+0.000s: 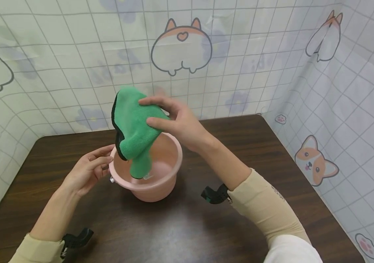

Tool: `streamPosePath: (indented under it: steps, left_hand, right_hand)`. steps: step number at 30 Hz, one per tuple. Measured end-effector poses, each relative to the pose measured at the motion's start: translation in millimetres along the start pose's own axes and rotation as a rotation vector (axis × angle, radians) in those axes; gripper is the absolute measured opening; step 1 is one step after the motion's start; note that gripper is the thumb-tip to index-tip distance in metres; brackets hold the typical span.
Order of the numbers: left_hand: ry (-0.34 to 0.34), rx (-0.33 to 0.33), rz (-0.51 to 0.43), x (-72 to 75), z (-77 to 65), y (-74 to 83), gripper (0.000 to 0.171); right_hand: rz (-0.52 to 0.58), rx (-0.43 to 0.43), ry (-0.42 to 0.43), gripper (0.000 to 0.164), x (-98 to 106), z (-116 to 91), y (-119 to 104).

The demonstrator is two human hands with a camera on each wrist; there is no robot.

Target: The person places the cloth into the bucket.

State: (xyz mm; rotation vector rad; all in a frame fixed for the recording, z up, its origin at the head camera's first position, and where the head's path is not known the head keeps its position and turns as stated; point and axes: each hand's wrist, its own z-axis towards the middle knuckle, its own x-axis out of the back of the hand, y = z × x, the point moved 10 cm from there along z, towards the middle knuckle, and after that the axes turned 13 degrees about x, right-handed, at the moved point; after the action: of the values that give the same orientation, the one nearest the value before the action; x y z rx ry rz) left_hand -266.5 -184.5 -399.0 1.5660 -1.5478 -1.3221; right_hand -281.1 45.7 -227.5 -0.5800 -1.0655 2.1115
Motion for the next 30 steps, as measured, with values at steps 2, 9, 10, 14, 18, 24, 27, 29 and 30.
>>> streamPosePath:
  steps: [2,9,10,14,18,24,27,29,30]
  left_hand:
    - [0.001,0.001,0.002,0.2,-0.2,0.0,0.054]
    - [0.010,0.001,0.003,0.5,-0.3,0.4,0.056]
    - [0.009,0.001,0.003,0.4,-0.4,0.2,0.056]
    - [0.013,0.000,-0.004,0.8,0.1,-0.2,0.054]
    - [0.017,-0.005,-0.004,0.7,0.8,-0.2,0.054]
    - [0.016,-0.007,0.001,0.4,0.5,-0.2,0.054]
    - [0.016,-0.008,0.005,0.6,0.2,-0.3,0.053]
    - [0.016,-0.010,0.007,0.8,0.2,-0.3,0.053]
    - [0.015,-0.011,0.007,1.0,0.2,-0.3,0.053]
  right_hand:
    - [-0.027,-0.024,-0.003,0.040,3.7,-2.8,6.7]
    - [-0.174,-0.135,-0.037,0.044,17.0,-15.8,32.7]
    - [-0.195,-0.147,-0.041,0.044,18.5,-17.8,35.9]
    - [-0.230,-0.166,-0.045,0.042,21.7,-23.4,44.9]
    - [-0.247,-0.177,-0.044,0.040,23.8,-27.8,50.7]
    - [-0.269,-0.203,-0.044,0.037,26.6,-34.5,60.2]
    - [-0.290,-0.215,-0.052,0.036,27.2,-38.0,63.9]
    - [-0.299,-0.220,-0.059,0.034,27.1,-39.4,66.1]
    - [-0.300,-0.223,-0.061,0.034,26.8,-40.0,67.1]
